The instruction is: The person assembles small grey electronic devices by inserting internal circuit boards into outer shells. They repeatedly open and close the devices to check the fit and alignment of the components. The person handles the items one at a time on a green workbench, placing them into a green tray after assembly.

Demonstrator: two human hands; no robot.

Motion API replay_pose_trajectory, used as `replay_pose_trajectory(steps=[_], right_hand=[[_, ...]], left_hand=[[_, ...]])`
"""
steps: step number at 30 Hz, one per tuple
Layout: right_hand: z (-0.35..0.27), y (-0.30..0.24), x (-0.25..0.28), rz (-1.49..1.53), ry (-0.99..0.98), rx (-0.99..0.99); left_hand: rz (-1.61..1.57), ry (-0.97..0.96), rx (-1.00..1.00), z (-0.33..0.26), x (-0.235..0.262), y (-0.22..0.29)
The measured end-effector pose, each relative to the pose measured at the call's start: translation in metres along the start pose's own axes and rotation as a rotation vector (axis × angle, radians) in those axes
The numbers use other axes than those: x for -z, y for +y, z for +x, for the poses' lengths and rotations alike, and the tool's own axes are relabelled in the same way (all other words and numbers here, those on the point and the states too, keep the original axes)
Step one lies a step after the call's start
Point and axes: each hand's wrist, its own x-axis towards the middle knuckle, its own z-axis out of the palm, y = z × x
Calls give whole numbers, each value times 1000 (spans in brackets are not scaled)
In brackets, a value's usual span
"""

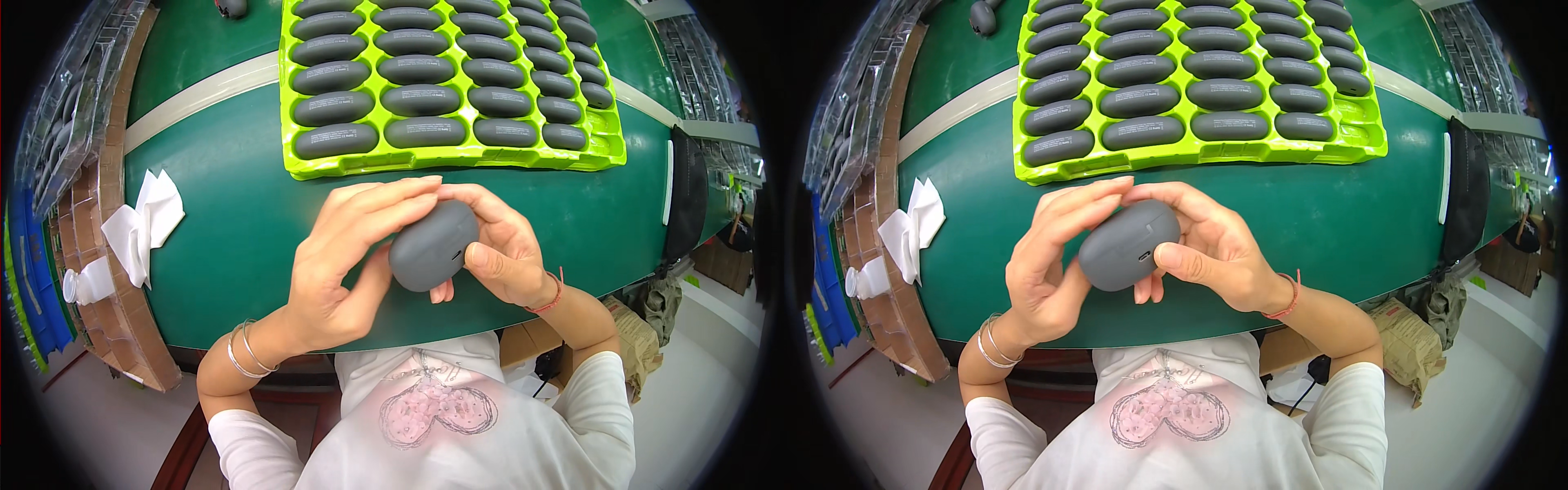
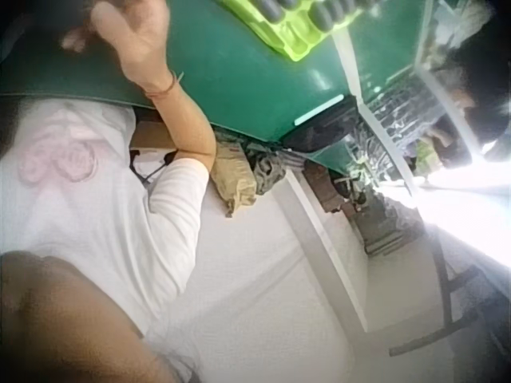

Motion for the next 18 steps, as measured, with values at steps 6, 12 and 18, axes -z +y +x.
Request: replay_pose_trajectory(steps=[6, 12, 18], right_hand=[[-1, 3, -1, -38, -6, 0], [-1, 2, -2, -87, 36, 25], [-2, 0, -4, -253, 75, 92]], left_hand=[[-14, -20, -21, 2, -1, 0], [-146, 16, 32, -1, -3, -4], [-237, 97, 71, -6, 0, -5]])
